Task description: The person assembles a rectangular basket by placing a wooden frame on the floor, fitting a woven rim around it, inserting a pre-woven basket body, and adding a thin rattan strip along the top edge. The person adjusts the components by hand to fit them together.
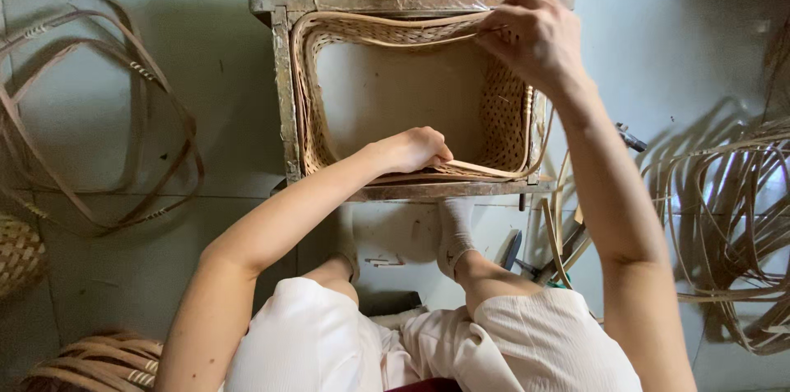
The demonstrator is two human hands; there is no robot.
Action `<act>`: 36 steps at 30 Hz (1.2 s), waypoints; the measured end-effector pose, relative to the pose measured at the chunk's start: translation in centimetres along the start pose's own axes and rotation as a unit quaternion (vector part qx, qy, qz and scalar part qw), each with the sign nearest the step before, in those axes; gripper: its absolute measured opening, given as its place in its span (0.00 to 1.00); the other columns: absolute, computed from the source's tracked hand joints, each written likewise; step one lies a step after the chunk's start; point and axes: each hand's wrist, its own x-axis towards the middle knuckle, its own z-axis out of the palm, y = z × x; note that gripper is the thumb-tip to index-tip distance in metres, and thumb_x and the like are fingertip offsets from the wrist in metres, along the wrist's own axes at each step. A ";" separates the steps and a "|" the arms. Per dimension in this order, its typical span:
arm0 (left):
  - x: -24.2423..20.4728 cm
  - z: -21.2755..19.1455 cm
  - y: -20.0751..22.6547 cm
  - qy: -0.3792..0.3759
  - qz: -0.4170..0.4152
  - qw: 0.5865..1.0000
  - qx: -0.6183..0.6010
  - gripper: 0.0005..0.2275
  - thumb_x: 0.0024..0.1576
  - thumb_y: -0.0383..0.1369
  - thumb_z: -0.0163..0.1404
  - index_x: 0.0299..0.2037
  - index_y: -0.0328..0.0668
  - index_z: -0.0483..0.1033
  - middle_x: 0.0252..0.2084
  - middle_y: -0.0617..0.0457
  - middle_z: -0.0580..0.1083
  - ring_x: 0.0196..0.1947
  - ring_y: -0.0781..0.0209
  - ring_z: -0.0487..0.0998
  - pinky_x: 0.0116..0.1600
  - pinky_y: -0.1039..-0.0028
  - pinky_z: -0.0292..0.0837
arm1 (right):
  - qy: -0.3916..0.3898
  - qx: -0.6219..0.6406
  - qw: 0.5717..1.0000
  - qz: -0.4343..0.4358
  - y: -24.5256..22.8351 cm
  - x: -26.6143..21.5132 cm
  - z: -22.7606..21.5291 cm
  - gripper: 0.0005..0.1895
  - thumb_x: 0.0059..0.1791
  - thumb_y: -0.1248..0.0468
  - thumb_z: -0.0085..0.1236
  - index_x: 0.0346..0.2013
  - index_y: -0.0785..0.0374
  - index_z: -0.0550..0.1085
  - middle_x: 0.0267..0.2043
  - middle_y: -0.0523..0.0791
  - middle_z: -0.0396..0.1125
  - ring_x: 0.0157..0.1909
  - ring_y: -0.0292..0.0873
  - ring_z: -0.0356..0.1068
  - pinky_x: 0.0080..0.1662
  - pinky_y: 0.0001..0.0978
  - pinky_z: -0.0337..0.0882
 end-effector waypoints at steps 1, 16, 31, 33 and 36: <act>0.3 0.1 -0.4 -0.008 0.030 0.998 0.061 0.13 0.65 0.30 0.49 0.33 0.20 0.75 0.34 0.29 0.70 0.35 0.38 0.70 0.42 0.56 0.69 | -0.010 -0.017 1.000 0.012 -0.2 0.4 0.7 0.07 0.54 0.54 0.71 0.37 0.51 0.83 0.42 0.42 0.72 0.41 0.40 0.71 0.38 0.35 0.72; 1.8 -3.0 -7.2 -0.036 0.167 0.982 0.079 0.10 0.59 0.32 0.55 0.49 0.42 0.79 0.45 0.50 0.81 0.46 0.56 0.81 0.52 0.66 0.75 | 0.005 -0.011 0.992 0.126 3.9 -2.2 1.3 0.10 0.61 0.58 0.59 0.45 0.61 0.76 0.40 0.47 0.74 0.37 0.44 0.73 0.38 0.40 0.74; 9.8 2.0 -13.6 0.020 -0.011 0.960 0.280 0.13 0.56 0.18 0.45 0.50 0.27 0.74 0.58 0.32 0.72 0.55 0.38 0.75 0.58 0.57 0.73 | 0.078 -0.182 0.975 0.099 4.3 -6.0 8.3 0.20 0.47 0.81 0.51 0.51 0.62 0.74 0.45 0.48 0.68 0.47 0.44 0.64 0.46 0.34 0.75; 7.1 -0.8 -10.0 0.048 -0.077 0.961 0.261 0.17 0.63 0.24 0.40 0.63 0.34 0.59 0.56 0.33 0.73 0.50 0.42 0.77 0.54 0.62 0.75 | 0.061 -0.197 0.971 0.118 5.7 -6.1 8.7 0.16 0.53 0.77 0.56 0.52 0.58 0.76 0.48 0.45 0.69 0.53 0.45 0.63 0.53 0.41 0.70; 3.7 -3.9 -7.4 0.430 0.060 0.764 0.478 0.32 0.45 0.12 0.47 0.64 0.35 0.65 0.66 0.36 0.67 0.45 0.43 0.74 0.29 0.79 0.75 | 0.027 -0.229 0.968 0.100 4.2 -9.0 8.3 0.18 0.55 0.73 0.60 0.59 0.54 0.78 0.59 0.44 0.66 0.64 0.47 0.60 0.67 0.49 0.55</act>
